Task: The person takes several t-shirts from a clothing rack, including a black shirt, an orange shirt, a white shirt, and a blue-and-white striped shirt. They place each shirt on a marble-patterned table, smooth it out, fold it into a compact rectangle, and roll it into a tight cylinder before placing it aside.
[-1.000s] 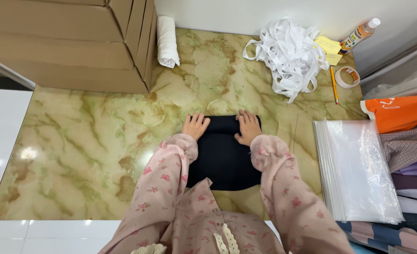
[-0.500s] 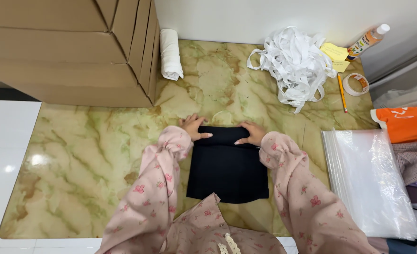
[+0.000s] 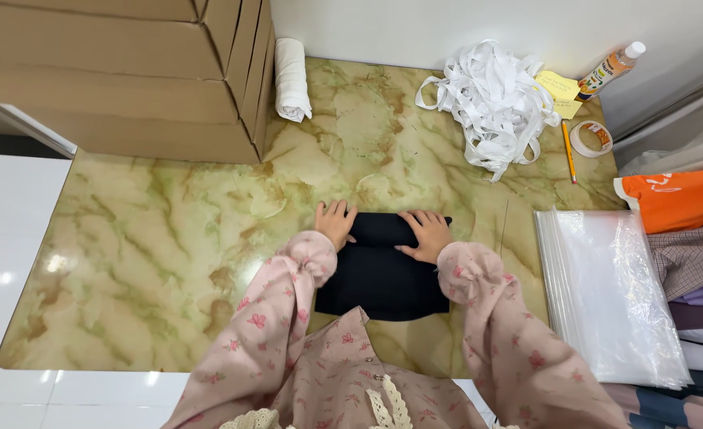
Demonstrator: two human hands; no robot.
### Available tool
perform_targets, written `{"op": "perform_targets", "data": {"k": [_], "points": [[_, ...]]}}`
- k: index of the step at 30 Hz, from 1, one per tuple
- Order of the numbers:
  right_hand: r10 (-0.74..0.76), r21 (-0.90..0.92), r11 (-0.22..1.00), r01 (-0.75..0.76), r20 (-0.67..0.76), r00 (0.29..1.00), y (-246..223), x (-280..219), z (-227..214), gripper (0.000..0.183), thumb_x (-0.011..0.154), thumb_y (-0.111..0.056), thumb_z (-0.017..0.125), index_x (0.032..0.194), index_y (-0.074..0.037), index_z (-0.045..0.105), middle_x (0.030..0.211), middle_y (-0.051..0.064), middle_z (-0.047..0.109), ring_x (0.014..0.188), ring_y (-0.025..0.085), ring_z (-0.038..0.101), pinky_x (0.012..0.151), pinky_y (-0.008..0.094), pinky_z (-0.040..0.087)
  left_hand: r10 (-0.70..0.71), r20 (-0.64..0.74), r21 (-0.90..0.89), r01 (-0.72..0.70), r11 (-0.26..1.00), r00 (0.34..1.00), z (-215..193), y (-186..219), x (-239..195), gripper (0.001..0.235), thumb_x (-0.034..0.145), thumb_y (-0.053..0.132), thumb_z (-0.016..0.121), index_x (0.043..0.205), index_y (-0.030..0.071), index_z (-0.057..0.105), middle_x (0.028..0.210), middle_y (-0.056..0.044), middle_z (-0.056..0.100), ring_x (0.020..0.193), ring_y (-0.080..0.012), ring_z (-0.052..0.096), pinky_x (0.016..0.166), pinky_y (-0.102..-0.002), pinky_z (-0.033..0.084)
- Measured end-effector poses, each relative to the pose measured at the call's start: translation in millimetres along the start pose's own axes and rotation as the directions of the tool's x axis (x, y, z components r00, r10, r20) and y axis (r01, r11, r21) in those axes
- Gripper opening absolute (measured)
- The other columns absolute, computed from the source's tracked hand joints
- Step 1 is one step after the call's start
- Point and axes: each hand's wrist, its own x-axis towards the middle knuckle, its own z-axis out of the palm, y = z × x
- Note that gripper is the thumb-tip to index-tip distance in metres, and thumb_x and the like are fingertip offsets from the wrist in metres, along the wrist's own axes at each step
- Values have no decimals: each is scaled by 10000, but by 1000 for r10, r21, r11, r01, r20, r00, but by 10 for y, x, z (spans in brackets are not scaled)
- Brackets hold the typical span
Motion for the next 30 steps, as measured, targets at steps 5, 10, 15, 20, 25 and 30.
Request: {"op": "perform_targets", "data": {"k": [5,10,15,20,25,30], "points": [[-45,82,996,27,219,975,67,-39,86,948,730,-740,686,1497,-276,375,1342,93,575,1262,379,588,1065,525,462,115,-575,225,22,974,810,91,324,-543,55,963,230,552,989,220,505,1006,-65,499,954,-264,527,872,-477,409],[-53,6,999,54,292,955,-121,-189,88,891,763,-554,727,1497,-205,361,1373,133,531,1246,413,593,1062,522,485,57,-575,95,-3,995,816,90,446,-1074,304,958,206,543,1258,167,515,1341,-125,498,1315,-278,492,1090,-528,293],[-190,-401,910,104,-181,965,-245,-438,475,1030,710,-535,786,1553,-147,339,1289,131,497,1200,340,565,1030,489,430,-9,-332,-289,-92,953,943,-293,329,-1244,571,995,579,510,1404,180,516,1459,-57,455,1377,-230,447,1113,-579,198],[-229,-426,902,67,-341,912,-374,-518,424,1053,687,-480,797,1570,-136,340,1307,147,482,1218,348,519,1031,492,391,-28,65,-273,45,961,997,-388,62,-729,723,946,641,543,1533,256,368,1505,-48,349,1440,-249,360,1160,-632,146],[-66,-115,991,72,53,996,-351,-434,11,994,817,-613,633,1611,-212,191,1374,115,413,1302,367,453,1086,518,342,114,503,-158,-38,987,857,-1097,216,-443,978,795,799,601,1549,221,372,1426,-121,492,1393,-275,462,1153,-658,11],[16,264,955,-134,407,913,-66,-263,137,1137,573,-754,840,1513,-291,401,1457,133,539,1354,406,518,1155,518,405,212,111,83,-221,972,971,-56,211,-227,353,863,255,705,1184,218,561,1083,-79,500,1020,-272,587,1015,-583,216]]}}
